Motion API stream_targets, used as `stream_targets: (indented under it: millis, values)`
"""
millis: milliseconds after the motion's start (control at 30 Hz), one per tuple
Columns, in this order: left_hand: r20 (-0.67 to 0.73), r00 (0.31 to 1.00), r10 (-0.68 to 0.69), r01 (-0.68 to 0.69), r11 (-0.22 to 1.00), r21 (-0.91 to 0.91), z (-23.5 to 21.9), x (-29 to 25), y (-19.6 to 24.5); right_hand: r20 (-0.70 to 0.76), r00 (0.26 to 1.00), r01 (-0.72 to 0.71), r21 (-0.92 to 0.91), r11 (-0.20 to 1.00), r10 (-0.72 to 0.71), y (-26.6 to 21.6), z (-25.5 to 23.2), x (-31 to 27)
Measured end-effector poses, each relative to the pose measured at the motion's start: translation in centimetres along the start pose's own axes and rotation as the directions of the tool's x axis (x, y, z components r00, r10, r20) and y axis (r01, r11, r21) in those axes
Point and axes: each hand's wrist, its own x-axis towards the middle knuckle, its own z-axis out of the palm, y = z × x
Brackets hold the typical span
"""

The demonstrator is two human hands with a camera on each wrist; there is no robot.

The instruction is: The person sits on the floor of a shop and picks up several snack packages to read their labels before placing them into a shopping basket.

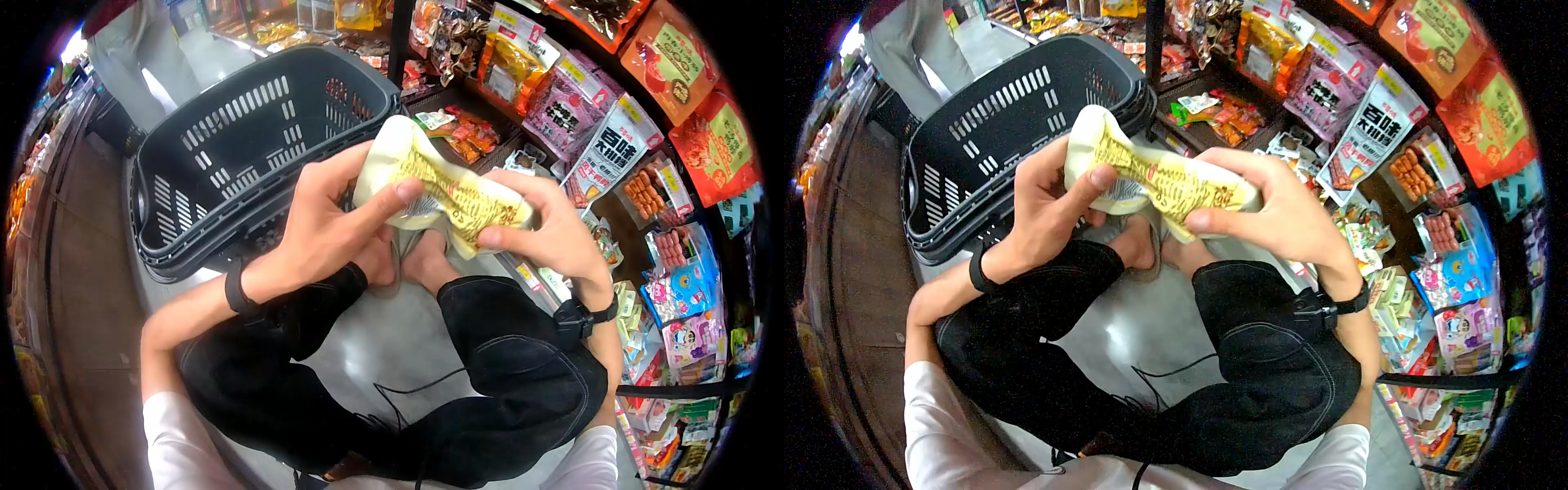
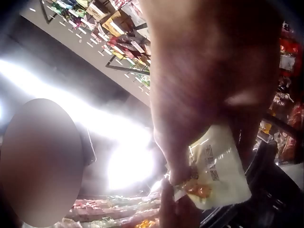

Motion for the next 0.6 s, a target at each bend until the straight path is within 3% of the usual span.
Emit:
stream_targets:
  millis: [33, 100, 233, 333, 500, 567, 600]
  values:
    - [0.010, 0.999, -0.034, 0.035, 0.999, -0.036, -0.1, -0.1, -0.1, -0.021, 0.998, -0.058, 0.029, 0.998, 0.058, 0.0, -0.3, -0.3]
    - [0.040, 0.995, -0.095, 0.099, 0.990, -0.104, -0.2, -0.2, -0.3, -0.063, 0.998, -0.005, 0.007, 1.000, 0.005, 0.6, -0.5, -0.6]
    - [0.041, 0.995, -0.089, 0.093, 0.990, -0.102, -0.2, -0.5, -1.1, -0.135, 0.990, 0.038, 0.081, 0.996, -0.027, 1.0, -1.2, -1.2]
    - [0.176, 0.979, -0.103, 0.128, 0.982, -0.137, -0.7, -0.4, -1.3, -0.188, 0.980, 0.097, 0.131, 0.987, -0.071, 1.1, -1.4, -1.4]
    - [0.365, 0.921, -0.138, 0.218, 0.958, -0.187, -0.6, -0.6, -1.5, -0.278, 0.959, 0.125, 0.239, 0.963, -0.055, 1.7, -1.6, -0.8]
    - [0.419, 0.881, -0.221, 0.335, 0.916, -0.220, 0.1, -0.9, -1.4, -0.287, 0.957, 0.118, 0.233, 0.965, -0.048, 1.8, -1.4, -0.8]
    - [0.481, 0.827, -0.291, 0.423, 0.885, -0.193, 0.4, -0.9, -0.5, -0.292, 0.956, 0.105, 0.215, 0.971, -0.039, 1.8, -1.3, -0.8]
